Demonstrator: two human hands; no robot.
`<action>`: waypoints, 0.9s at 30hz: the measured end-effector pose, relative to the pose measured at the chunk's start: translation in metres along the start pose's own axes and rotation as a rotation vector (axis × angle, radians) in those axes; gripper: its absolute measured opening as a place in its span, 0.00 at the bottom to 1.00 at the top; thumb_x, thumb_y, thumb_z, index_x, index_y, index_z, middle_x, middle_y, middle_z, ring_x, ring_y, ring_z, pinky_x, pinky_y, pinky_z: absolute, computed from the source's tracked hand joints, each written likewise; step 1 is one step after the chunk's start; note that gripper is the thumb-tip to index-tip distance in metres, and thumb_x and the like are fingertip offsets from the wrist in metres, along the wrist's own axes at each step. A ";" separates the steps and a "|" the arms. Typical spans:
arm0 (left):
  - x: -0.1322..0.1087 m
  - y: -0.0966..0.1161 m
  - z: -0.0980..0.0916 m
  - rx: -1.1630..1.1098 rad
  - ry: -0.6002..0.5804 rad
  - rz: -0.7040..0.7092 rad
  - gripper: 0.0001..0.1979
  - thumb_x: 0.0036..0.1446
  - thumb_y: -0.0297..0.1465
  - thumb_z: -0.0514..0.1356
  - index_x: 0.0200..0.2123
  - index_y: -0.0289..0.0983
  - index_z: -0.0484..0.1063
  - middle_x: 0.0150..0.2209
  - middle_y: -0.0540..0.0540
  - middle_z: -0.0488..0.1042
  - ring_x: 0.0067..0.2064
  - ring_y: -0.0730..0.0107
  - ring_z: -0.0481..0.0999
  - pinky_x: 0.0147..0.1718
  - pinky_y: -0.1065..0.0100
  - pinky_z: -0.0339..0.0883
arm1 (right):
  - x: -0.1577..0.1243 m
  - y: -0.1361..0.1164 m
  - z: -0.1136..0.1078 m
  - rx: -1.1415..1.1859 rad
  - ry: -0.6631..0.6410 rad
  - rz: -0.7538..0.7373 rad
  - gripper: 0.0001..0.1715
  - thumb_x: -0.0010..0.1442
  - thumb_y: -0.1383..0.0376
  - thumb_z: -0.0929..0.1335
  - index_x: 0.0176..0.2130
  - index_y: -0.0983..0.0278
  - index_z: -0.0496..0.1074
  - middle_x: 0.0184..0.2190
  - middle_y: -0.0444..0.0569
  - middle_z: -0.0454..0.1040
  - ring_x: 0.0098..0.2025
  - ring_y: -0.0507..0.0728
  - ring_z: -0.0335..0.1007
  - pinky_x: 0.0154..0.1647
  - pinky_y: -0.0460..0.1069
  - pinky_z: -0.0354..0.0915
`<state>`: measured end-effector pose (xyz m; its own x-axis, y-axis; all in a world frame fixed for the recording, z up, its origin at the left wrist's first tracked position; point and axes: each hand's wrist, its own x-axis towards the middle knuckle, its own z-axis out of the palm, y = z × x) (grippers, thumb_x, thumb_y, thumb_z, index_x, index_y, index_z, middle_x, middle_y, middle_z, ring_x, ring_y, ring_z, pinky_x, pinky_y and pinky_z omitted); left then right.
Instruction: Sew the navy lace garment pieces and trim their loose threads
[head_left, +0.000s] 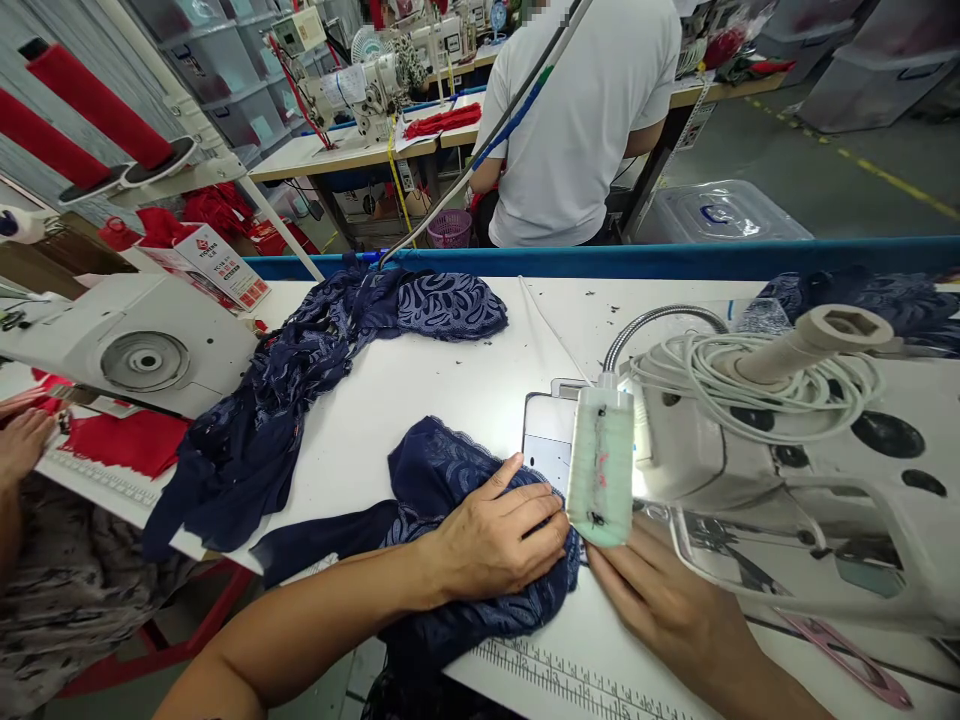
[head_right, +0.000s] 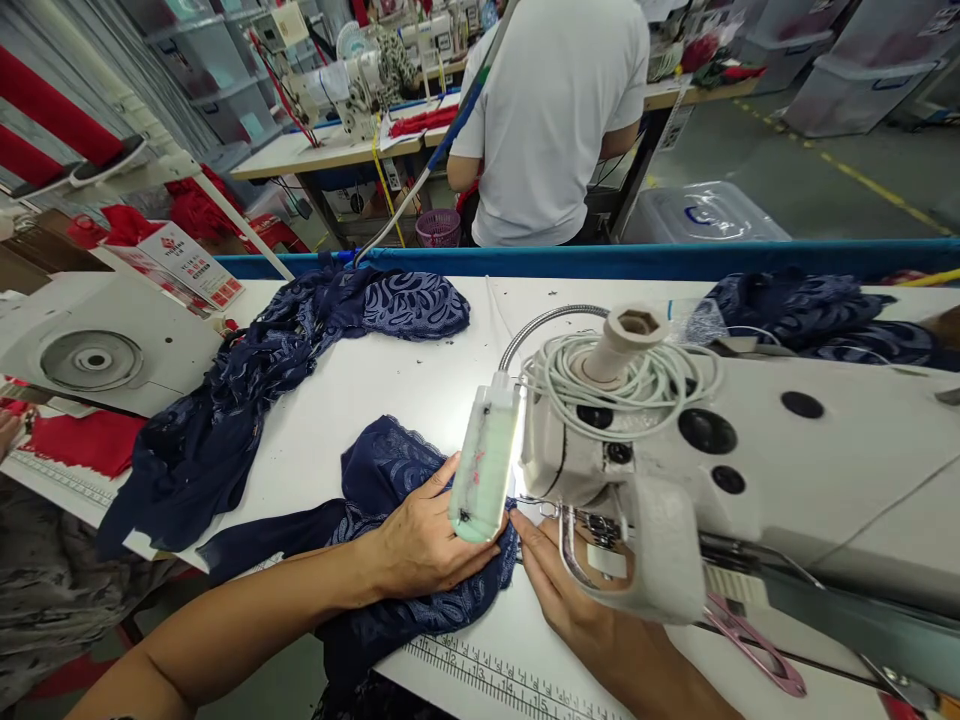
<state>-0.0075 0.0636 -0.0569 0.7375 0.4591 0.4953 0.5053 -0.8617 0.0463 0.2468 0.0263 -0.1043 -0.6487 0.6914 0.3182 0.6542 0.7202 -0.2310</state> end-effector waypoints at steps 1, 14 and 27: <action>0.000 0.000 0.000 -0.002 0.006 -0.001 0.11 0.65 0.32 0.56 0.45 0.31 0.74 0.43 0.43 0.80 0.48 0.65 0.78 0.68 0.49 0.49 | -0.001 0.001 0.000 -0.004 0.005 -0.013 0.23 0.62 0.71 0.63 0.53 0.56 0.74 0.47 0.47 0.79 0.51 0.60 0.73 0.50 0.55 0.70; 0.000 0.000 0.000 -0.030 0.021 -0.004 0.10 0.64 0.31 0.57 0.43 0.31 0.73 0.44 0.43 0.79 0.50 0.65 0.77 0.68 0.49 0.48 | 0.005 -0.006 -0.001 0.091 0.076 0.101 0.23 0.61 0.68 0.65 0.54 0.53 0.75 0.49 0.47 0.78 0.50 0.62 0.75 0.48 0.55 0.74; 0.001 0.001 0.001 -0.010 -0.003 0.004 0.12 0.65 0.31 0.56 0.46 0.30 0.73 0.43 0.43 0.80 0.50 0.65 0.77 0.67 0.48 0.50 | 0.003 -0.004 -0.004 0.083 0.026 0.038 0.23 0.61 0.70 0.65 0.53 0.54 0.75 0.48 0.47 0.78 0.52 0.61 0.74 0.51 0.54 0.73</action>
<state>-0.0063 0.0635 -0.0570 0.7406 0.4562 0.4933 0.4981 -0.8655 0.0527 0.2438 0.0259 -0.0986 -0.6135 0.7170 0.3310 0.6428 0.6968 -0.3181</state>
